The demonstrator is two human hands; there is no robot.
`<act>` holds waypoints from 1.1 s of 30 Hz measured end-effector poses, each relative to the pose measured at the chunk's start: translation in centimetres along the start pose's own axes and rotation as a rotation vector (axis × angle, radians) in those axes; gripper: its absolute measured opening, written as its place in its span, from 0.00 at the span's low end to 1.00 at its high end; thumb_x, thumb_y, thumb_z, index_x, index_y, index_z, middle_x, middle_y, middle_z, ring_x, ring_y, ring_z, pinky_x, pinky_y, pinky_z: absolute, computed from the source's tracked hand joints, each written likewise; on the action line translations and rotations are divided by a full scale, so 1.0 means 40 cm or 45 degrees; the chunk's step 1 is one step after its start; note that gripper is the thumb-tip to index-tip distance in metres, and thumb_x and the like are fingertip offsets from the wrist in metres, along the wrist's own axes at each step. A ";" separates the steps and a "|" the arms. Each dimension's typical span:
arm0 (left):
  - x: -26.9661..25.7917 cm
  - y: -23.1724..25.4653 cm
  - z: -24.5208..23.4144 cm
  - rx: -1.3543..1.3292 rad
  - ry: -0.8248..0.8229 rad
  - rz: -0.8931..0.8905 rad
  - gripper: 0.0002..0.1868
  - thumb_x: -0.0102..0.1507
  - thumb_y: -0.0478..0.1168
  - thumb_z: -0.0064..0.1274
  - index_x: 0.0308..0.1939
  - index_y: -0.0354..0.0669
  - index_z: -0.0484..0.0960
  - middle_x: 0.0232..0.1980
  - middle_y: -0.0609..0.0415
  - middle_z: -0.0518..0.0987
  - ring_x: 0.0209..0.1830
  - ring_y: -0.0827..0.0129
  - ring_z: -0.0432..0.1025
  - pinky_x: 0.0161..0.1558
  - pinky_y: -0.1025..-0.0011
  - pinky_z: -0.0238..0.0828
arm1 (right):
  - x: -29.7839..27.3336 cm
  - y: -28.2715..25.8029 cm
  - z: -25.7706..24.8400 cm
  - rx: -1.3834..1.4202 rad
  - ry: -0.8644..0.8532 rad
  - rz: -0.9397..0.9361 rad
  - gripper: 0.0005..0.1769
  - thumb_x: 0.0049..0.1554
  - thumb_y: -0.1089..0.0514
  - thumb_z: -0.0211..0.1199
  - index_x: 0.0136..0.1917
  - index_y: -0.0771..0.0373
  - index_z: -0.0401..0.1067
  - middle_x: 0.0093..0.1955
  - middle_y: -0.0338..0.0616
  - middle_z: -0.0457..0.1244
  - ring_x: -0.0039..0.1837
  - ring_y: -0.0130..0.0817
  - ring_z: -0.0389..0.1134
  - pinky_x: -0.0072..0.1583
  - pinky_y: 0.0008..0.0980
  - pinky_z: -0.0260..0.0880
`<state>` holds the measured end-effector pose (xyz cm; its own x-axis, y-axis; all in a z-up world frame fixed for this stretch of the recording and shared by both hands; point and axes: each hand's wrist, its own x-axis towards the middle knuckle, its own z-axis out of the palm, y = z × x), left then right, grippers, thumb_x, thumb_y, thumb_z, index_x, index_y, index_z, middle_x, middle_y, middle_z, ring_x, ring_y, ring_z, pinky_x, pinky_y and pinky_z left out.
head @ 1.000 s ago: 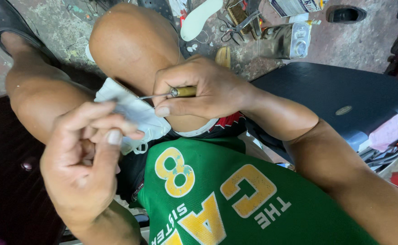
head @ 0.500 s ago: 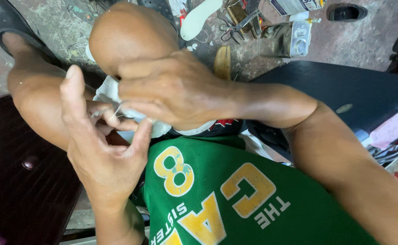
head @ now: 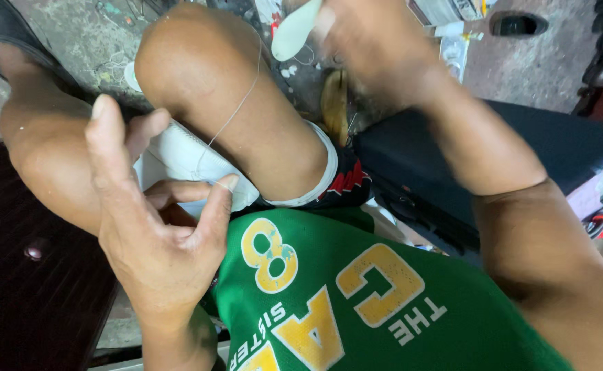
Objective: The person is repairing a white sneaker by hand-sewing the sole to the upper part. They use a needle and thread to stitch the shoe, pulling the thread through repeatedly to secure the sole.
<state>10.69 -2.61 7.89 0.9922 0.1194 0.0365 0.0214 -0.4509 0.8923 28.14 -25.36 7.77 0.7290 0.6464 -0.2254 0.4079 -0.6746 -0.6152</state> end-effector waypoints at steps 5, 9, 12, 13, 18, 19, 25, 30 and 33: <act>0.001 -0.003 -0.003 -0.135 -0.012 -0.061 0.49 0.68 0.23 0.65 0.81 0.40 0.45 0.73 0.34 0.70 0.68 0.59 0.76 0.46 0.75 0.80 | -0.087 0.001 0.168 0.008 0.012 -0.555 0.20 0.66 0.62 0.57 0.70 0.63 0.62 0.62 0.51 0.66 0.58 0.47 0.69 0.60 0.45 0.69; -0.002 -0.012 -0.005 -0.101 -0.005 0.004 0.47 0.65 0.23 0.65 0.78 0.38 0.49 0.70 0.34 0.69 0.64 0.58 0.75 0.45 0.75 0.78 | -0.095 -0.032 0.218 0.181 0.003 -0.517 0.23 0.67 0.61 0.56 0.74 0.58 0.61 0.61 0.45 0.67 0.61 0.44 0.69 0.64 0.42 0.69; -0.030 -0.033 -0.009 -0.157 0.063 0.043 0.36 0.66 0.24 0.63 0.73 0.35 0.61 0.71 0.38 0.67 0.60 0.65 0.77 0.47 0.77 0.79 | -0.058 -0.094 0.183 0.362 -0.072 -0.546 0.19 0.72 0.60 0.54 0.75 0.59 0.60 0.57 0.45 0.66 0.60 0.40 0.69 0.64 0.40 0.68; -0.049 -0.040 -0.019 -0.116 0.179 0.036 0.28 0.65 0.24 0.62 0.67 0.33 0.67 0.68 0.38 0.67 0.55 0.65 0.76 0.45 0.76 0.78 | -0.049 -0.111 0.169 0.430 -0.097 -0.533 0.19 0.73 0.60 0.54 0.75 0.59 0.59 0.56 0.45 0.65 0.58 0.39 0.69 0.63 0.39 0.68; -0.117 -0.118 -0.050 -0.346 0.735 -0.183 0.03 0.66 0.26 0.53 0.40 0.35 0.78 0.44 0.46 0.78 0.32 0.71 0.78 0.35 0.77 0.78 | -0.052 -0.108 0.140 0.631 -0.238 -0.439 0.24 0.70 0.55 0.57 0.76 0.58 0.59 0.53 0.42 0.65 0.52 0.33 0.70 0.58 0.33 0.70; -0.131 -0.123 -0.050 -0.201 0.629 -0.262 0.03 0.66 0.26 0.50 0.40 0.34 0.79 0.43 0.45 0.78 0.34 0.70 0.78 0.37 0.76 0.77 | -0.056 -0.102 0.147 0.609 -0.239 -0.419 0.26 0.67 0.53 0.60 0.75 0.58 0.59 0.54 0.43 0.66 0.51 0.33 0.70 0.57 0.33 0.70; -0.147 -0.163 0.017 0.000 0.178 -0.276 0.06 0.64 0.28 0.50 0.44 0.28 0.78 0.37 0.45 0.74 0.32 0.66 0.71 0.37 0.68 0.67 | -0.023 -0.133 0.226 0.204 0.007 -0.579 0.36 0.58 0.41 0.72 0.73 0.56 0.63 0.54 0.42 0.67 0.58 0.42 0.71 0.61 0.41 0.68; -0.165 -0.207 0.010 0.005 0.237 -0.242 0.07 0.70 0.32 0.58 0.40 0.32 0.76 0.33 0.48 0.71 0.30 0.67 0.66 0.35 0.72 0.64 | -0.018 -0.139 0.241 0.076 -0.001 -0.403 0.31 0.55 0.40 0.74 0.67 0.53 0.72 0.54 0.41 0.70 0.58 0.41 0.72 0.60 0.40 0.69; -0.192 -0.235 -0.001 -0.325 0.290 -0.207 0.11 0.76 0.35 0.55 0.40 0.34 0.75 0.37 0.49 0.73 0.32 0.69 0.64 0.39 0.75 0.61 | -0.021 -0.128 0.245 0.078 0.061 -0.448 0.29 0.56 0.41 0.74 0.65 0.54 0.74 0.55 0.41 0.70 0.58 0.39 0.73 0.61 0.38 0.71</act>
